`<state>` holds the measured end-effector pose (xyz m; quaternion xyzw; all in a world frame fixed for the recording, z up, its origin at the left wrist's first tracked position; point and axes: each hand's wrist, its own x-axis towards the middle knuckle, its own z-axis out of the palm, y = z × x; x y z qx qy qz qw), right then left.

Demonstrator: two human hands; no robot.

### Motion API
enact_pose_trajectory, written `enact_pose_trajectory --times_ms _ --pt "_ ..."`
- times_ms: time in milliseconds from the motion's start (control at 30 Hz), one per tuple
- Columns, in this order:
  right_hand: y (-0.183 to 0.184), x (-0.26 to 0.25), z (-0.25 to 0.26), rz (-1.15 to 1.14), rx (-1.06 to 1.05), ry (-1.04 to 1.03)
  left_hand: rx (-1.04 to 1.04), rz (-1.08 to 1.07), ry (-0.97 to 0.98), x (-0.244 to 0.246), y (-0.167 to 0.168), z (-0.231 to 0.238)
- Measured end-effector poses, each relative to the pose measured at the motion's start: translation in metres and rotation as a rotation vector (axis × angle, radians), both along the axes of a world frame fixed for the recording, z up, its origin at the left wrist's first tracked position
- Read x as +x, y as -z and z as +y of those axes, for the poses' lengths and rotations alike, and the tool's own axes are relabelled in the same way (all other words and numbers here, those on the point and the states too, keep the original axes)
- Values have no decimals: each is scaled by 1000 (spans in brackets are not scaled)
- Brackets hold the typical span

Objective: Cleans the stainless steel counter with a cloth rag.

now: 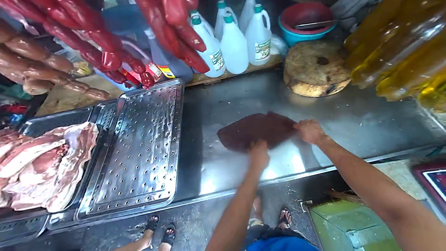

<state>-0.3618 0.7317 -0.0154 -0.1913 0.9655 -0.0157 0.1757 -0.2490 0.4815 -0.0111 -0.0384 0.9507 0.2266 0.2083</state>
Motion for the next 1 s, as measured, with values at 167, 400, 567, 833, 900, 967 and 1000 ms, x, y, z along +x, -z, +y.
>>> enact_pose_trajectory --times_ms 167,400,567,833,900,967,1000 --pt "-28 22 53 -59 97 142 157 -13 90 15 -15 25" --pt "10 80 38 -171 -123 31 -172 -104 153 17 9 39" --pt "32 103 36 -72 -198 156 -216 4 200 26 11 73" --pt "-35 35 96 -112 -607 634 384 85 -122 -52 -26 93" --pt "-47 21 90 -2 -454 688 300 110 -113 -64 -23 93" --pt "-41 16 74 -25 -403 658 194 65 -32 -63 -16 92" --pt "-30 17 62 -66 -367 623 156 24 9 -57 -10 91"
